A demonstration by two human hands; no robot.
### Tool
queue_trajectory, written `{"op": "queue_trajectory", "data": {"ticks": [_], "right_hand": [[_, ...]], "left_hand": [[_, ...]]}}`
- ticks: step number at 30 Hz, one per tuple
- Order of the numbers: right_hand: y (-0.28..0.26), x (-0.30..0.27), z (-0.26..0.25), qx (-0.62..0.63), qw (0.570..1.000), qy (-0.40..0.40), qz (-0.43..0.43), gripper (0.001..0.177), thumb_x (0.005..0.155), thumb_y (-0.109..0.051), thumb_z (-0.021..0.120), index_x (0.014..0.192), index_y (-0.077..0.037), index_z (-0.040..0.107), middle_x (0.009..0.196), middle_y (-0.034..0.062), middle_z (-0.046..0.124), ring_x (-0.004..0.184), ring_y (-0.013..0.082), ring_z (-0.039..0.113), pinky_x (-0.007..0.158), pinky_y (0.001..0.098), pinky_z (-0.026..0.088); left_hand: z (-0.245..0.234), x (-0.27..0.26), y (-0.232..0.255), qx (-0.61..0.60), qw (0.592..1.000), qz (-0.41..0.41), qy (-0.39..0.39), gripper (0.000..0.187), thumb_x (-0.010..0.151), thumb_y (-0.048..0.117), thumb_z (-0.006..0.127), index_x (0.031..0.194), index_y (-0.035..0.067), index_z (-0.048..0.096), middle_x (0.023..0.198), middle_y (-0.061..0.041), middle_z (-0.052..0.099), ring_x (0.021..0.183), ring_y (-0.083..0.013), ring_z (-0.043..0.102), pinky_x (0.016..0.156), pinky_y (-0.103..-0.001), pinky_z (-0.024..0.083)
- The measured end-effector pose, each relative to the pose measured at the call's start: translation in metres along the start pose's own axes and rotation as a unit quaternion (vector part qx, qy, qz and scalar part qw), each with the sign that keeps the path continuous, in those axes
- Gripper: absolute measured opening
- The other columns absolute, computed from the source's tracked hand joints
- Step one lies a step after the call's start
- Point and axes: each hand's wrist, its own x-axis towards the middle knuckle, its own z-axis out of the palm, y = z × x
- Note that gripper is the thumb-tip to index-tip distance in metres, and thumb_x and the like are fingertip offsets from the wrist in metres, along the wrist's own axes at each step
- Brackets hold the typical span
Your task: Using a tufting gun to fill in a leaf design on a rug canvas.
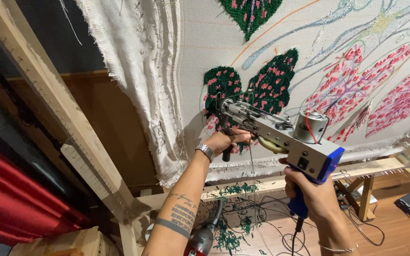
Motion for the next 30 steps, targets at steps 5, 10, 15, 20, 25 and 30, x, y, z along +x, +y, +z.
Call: {"op": "queue_trajectory", "data": {"ticks": [5, 10, 15, 20, 25, 30], "right_hand": [[-0.014, -0.010, -0.005, -0.005, 1.000, 0.005, -0.008, 0.016, 0.087, -0.007, 0.068, 0.094, 0.003, 0.058, 0.063, 0.0051, 0.050, 0.051, 0.0168, 0.047, 0.046, 0.0334, 0.040], [-0.020, -0.014, -0.009, -0.002, 1.000, -0.009, -0.015, 0.023, 0.088, -0.009, 0.066, 0.105, 0.006, 0.065, 0.062, 0.0042, 0.048, 0.051, 0.0154, 0.046, 0.046, 0.0319, 0.038], [-0.019, -0.011, -0.012, -0.033, 0.999, -0.018, -0.012, 0.021, 0.087, -0.006, 0.067, 0.102, 0.007, 0.064, 0.062, 0.0053, 0.050, 0.050, 0.0166, 0.047, 0.045, 0.0321, 0.038], [-0.014, -0.004, -0.009, -0.044, 0.999, -0.017, -0.003, 0.019, 0.086, -0.006, 0.068, 0.100, 0.006, 0.063, 0.062, 0.0055, 0.050, 0.048, 0.0168, 0.048, 0.044, 0.0322, 0.039], [-0.017, 0.003, 0.001, -0.045, 0.999, -0.021, -0.012, 0.019, 0.085, -0.006, 0.068, 0.100, 0.005, 0.064, 0.063, 0.0054, 0.051, 0.048, 0.0165, 0.048, 0.043, 0.0322, 0.040], [-0.018, 0.010, 0.007, -0.041, 0.999, -0.028, -0.001, 0.024, 0.085, -0.006, 0.069, 0.105, 0.008, 0.065, 0.064, 0.0045, 0.051, 0.048, 0.0149, 0.048, 0.043, 0.0310, 0.039]], "left_hand": [[0.008, 0.000, 0.007, 0.020, 0.999, -0.026, 0.018, 0.041, 0.090, 0.033, 0.078, 0.121, 0.007, 0.077, 0.103, -0.006, 0.080, 0.059, -0.0061, 0.056, 0.054, -0.025, 0.049], [0.012, -0.007, 0.015, 0.003, 1.000, 0.025, -0.014, 0.043, 0.082, 0.027, 0.083, 0.119, 0.007, 0.074, 0.108, 0.000, 0.080, 0.061, -0.0065, 0.062, 0.053, -0.029, 0.049], [0.019, -0.009, 0.006, -0.011, 1.000, -0.003, -0.007, 0.038, 0.084, 0.030, 0.082, 0.116, 0.012, 0.078, 0.097, 0.000, 0.079, 0.066, -0.0033, 0.059, 0.050, -0.024, 0.040], [0.015, -0.002, -0.004, 0.024, 1.000, -0.003, 0.001, 0.034, 0.085, 0.035, 0.083, 0.107, 0.008, 0.082, 0.088, 0.001, 0.076, 0.064, -0.0039, 0.054, 0.054, -0.022, 0.042], [0.001, 0.010, -0.013, 0.093, 0.995, -0.032, 0.031, 0.033, 0.082, 0.036, 0.084, 0.099, 0.008, 0.083, 0.081, 0.000, 0.074, 0.058, -0.0059, 0.053, 0.054, -0.024, 0.047], [-0.006, 0.014, -0.016, 0.085, 0.996, -0.017, 0.022, 0.034, 0.082, 0.033, 0.086, 0.099, 0.004, 0.083, 0.082, -0.001, 0.076, 0.060, -0.0053, 0.059, 0.057, -0.024, 0.051]]}}
